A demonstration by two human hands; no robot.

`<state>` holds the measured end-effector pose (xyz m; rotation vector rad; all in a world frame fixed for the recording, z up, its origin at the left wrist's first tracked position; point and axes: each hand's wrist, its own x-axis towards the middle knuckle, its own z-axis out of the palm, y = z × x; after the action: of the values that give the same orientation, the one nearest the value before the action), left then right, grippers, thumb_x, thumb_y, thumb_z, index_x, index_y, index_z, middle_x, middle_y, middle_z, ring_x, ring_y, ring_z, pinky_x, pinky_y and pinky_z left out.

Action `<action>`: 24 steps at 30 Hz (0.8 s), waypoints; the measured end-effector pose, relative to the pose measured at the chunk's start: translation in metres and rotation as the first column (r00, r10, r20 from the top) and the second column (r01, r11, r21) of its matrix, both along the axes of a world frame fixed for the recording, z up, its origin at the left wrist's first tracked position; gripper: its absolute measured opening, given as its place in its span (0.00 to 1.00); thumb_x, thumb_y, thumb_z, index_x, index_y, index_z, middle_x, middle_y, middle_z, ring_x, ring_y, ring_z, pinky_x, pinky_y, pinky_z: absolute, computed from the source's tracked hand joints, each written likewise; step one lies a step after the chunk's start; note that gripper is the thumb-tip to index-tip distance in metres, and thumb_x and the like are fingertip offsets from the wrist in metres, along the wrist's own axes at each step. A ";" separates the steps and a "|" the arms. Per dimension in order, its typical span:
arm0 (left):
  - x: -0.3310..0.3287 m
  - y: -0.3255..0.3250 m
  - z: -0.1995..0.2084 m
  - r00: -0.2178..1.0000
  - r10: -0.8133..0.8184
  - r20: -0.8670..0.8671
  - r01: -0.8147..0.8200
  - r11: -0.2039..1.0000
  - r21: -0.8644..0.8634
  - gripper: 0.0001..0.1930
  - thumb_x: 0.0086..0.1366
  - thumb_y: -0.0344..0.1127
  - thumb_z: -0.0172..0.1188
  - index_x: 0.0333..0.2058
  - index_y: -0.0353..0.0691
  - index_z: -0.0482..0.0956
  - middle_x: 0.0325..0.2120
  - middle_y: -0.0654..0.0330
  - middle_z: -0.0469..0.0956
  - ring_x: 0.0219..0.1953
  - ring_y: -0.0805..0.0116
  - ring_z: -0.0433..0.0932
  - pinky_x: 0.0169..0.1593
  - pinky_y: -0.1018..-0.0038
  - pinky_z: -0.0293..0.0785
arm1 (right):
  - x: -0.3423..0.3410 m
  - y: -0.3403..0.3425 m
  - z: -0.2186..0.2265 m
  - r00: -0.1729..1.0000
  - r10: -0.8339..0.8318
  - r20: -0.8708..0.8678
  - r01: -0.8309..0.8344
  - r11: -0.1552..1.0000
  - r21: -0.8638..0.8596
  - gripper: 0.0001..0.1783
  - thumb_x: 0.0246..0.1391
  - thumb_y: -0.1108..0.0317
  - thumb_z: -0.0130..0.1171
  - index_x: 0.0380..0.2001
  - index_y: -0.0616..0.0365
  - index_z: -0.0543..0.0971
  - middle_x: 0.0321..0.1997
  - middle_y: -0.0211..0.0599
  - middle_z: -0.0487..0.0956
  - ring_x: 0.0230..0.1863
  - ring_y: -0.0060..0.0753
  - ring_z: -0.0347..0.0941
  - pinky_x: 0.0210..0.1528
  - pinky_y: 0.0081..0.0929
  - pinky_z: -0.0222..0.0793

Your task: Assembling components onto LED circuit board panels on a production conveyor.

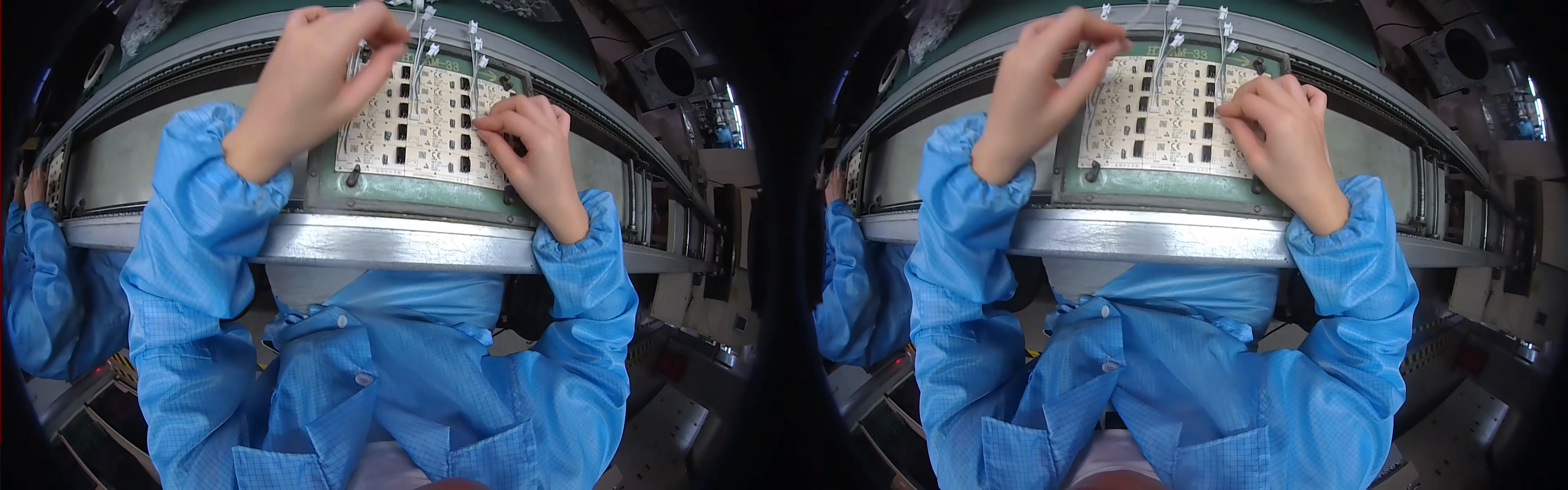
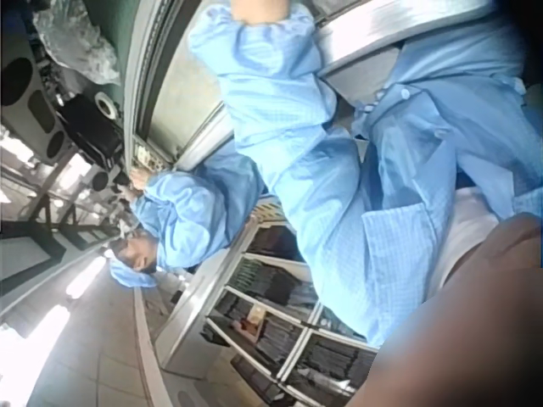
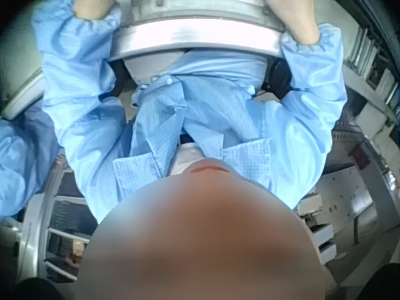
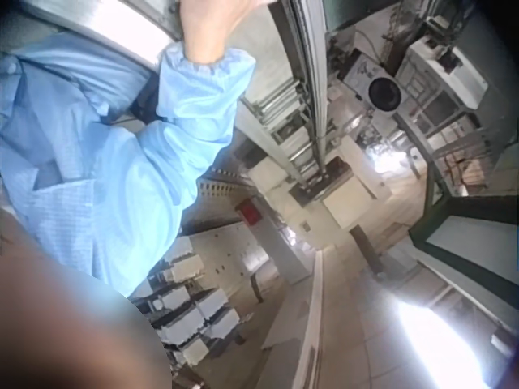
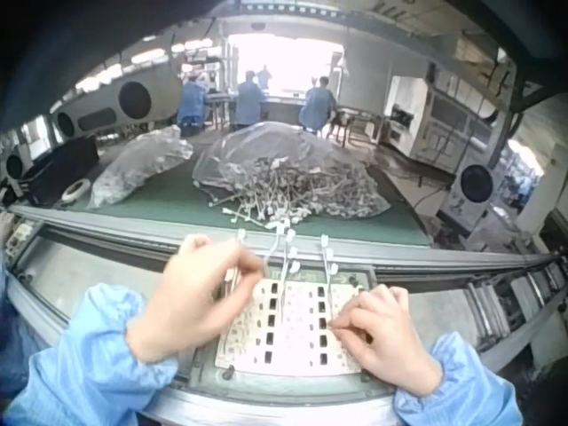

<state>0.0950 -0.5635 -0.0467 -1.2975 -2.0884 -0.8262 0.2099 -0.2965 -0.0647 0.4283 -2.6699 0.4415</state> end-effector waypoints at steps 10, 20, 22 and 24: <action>0.013 0.004 -0.011 0.986 -0.155 0.054 0.151 0.986 0.073 0.05 0.65 0.32 0.65 0.39 0.44 0.79 0.32 0.66 0.83 0.38 0.67 0.82 0.58 0.63 0.64 | 0.003 -0.004 0.005 0.999 0.032 0.013 -0.032 0.998 0.059 0.06 0.52 0.72 0.68 0.35 0.54 0.85 0.38 0.25 0.80 0.43 0.32 0.72 0.56 0.34 0.55; 0.037 0.021 -0.013 0.999 0.000 0.042 0.001 0.999 -0.032 0.06 0.61 0.29 0.68 0.36 0.45 0.80 0.31 0.69 0.83 0.40 0.66 0.81 0.62 0.50 0.60 | -0.059 0.018 0.037 0.992 0.094 0.082 -0.098 0.994 0.053 0.10 0.55 0.69 0.62 0.41 0.57 0.83 0.41 0.39 0.81 0.47 0.45 0.77 0.51 0.40 0.69; 0.038 0.025 -0.017 0.999 0.037 -0.011 -0.038 0.994 -0.107 0.08 0.60 0.32 0.67 0.36 0.47 0.78 0.32 0.69 0.81 0.43 0.65 0.79 0.62 0.44 0.59 | -0.111 0.025 0.032 0.978 0.029 -0.206 -0.009 0.996 0.094 0.13 0.56 0.69 0.61 0.44 0.58 0.81 0.39 0.43 0.82 0.44 0.50 0.79 0.45 0.41 0.74; 0.043 0.026 -0.015 0.999 0.050 -0.013 -0.051 0.988 -0.143 0.08 0.58 0.32 0.67 0.36 0.48 0.78 0.34 0.68 0.81 0.45 0.65 0.78 0.62 0.44 0.59 | -0.163 0.021 0.025 0.991 -0.088 -0.100 0.093 0.995 0.043 0.15 0.56 0.67 0.60 0.48 0.56 0.80 0.40 0.44 0.83 0.45 0.52 0.80 0.46 0.43 0.75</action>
<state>0.1384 -0.5373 -0.0619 -1.3132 -2.1983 -0.6576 0.0470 -0.2757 -0.0397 0.3324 -2.5972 0.3217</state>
